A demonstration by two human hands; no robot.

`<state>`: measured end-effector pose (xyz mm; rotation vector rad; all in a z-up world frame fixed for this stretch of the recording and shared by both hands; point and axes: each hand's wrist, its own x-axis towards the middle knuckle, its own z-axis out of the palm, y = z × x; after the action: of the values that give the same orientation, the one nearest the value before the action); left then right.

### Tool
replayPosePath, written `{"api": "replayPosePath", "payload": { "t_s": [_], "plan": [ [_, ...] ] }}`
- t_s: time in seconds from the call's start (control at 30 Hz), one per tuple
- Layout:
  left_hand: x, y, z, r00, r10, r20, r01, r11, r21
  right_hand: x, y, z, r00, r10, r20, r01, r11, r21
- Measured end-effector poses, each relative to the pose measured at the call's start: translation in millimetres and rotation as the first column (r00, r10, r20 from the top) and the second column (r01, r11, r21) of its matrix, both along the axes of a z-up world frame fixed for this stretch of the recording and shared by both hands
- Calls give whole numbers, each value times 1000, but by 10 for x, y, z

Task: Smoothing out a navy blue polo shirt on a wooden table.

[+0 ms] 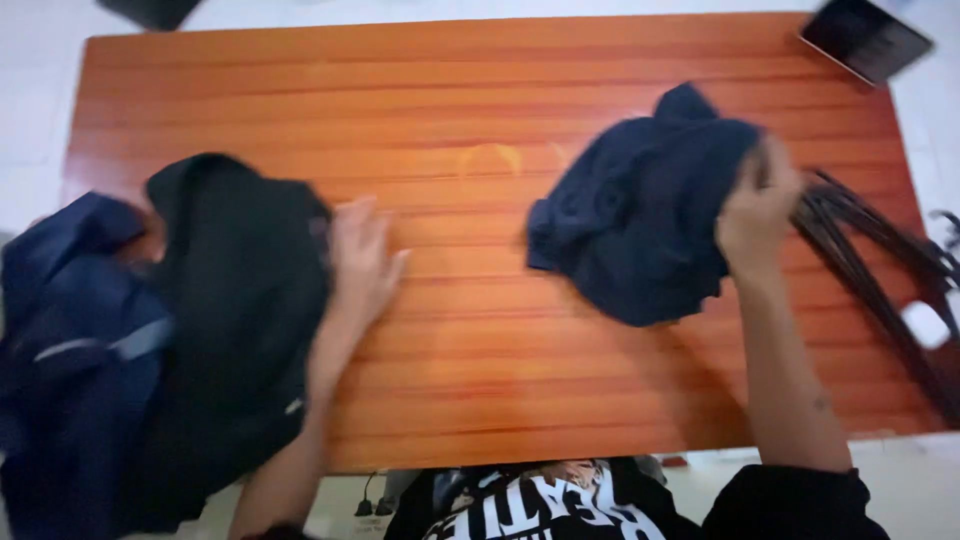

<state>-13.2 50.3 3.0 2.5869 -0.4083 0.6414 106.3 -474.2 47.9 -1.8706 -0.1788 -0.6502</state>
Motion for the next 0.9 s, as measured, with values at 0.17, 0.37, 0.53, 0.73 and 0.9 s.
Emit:
{"api": "replayPosePath", "payload": {
  "t_s": [0.17, 0.37, 0.53, 0.73, 0.9],
  "plan": [
    [-423, 495, 243, 927, 370, 55, -343, 781, 522, -272, -25, -67, 988, -105, 114, 149, 848, -509],
    [-725, 1160, 682, 848, 510, 144, -501, 682, 533, -203, -101, -340, 994, -14, -106, -5, 985, -173],
    [-610, 1023, 781, 861, 491, 135, -493, 737, 462, -194, -162, -360, 995, 18, -95, -31, 989, -144],
    [-641, 1003, 905, 854, 504, 130, -513, 774, 372, -249, -164, -376, 985, -118, -126, 78, 956, -283],
    [-550, 1001, 1052, 857, 500, 127, -513, 802, 305, -187, -315, -645, 976, -87, -200, 42, 975, -220]
  ]
}}
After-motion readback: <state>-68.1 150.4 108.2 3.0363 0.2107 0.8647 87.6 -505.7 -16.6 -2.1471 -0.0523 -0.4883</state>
